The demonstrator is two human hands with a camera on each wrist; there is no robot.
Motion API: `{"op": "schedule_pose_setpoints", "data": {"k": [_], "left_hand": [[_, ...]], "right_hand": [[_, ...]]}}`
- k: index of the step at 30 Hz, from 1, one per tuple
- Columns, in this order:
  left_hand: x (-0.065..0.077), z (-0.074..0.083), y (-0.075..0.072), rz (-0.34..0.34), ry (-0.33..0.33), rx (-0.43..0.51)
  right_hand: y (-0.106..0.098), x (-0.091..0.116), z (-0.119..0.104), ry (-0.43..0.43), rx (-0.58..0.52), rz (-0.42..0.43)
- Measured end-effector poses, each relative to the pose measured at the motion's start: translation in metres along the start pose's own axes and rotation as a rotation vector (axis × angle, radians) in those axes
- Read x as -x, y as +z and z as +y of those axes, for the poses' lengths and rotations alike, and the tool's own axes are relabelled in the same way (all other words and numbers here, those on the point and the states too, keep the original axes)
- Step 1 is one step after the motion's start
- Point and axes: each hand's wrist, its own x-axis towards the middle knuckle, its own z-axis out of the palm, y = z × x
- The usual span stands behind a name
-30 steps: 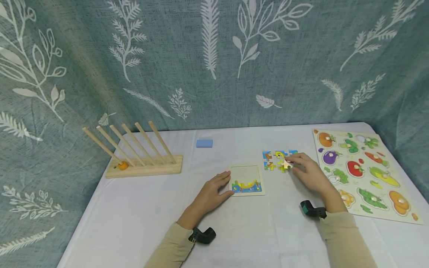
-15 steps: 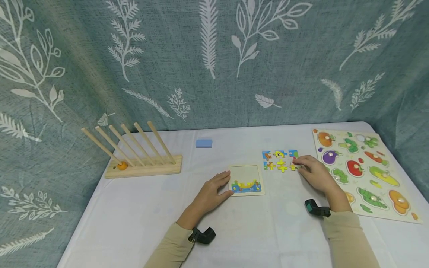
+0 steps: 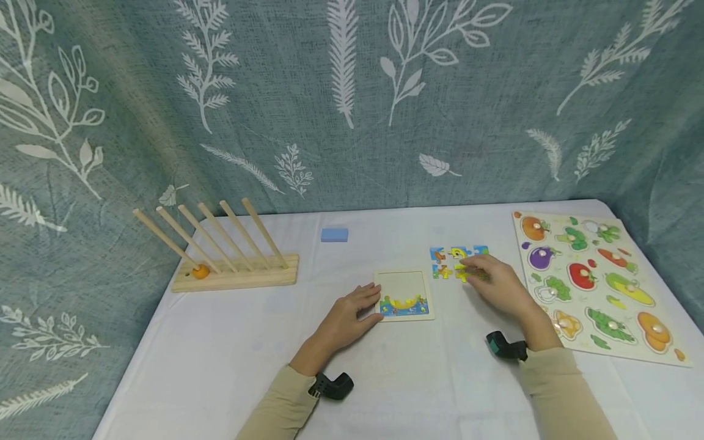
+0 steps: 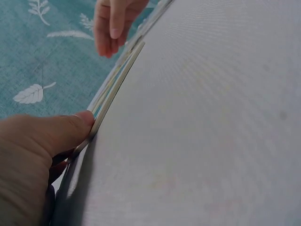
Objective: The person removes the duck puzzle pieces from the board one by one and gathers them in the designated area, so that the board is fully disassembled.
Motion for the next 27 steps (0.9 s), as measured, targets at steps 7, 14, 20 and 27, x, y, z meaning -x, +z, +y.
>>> {"op": "schedule_pose_setpoints", "data": {"k": [7,14,20,27], "left_hand": [[-0.001,-0.001,0.000,-0.002,0.026,-0.002],[-0.002,-0.003,-0.001,-0.010,0.046,0.004],[-0.001,-0.005,-0.001,-0.013,0.051,0.014],[0.000,-0.005,-0.002,-0.024,0.051,0.010]], "right_hand": [[0.024,-0.004,-0.030,-0.122,-0.074,-0.081],[0.050,-0.006,-0.055,-0.183,-0.174,-0.211],[0.068,-0.010,-0.071,-0.194,-0.199,-0.300],[0.084,-0.013,-0.076,-0.223,-0.108,-0.262]]}}
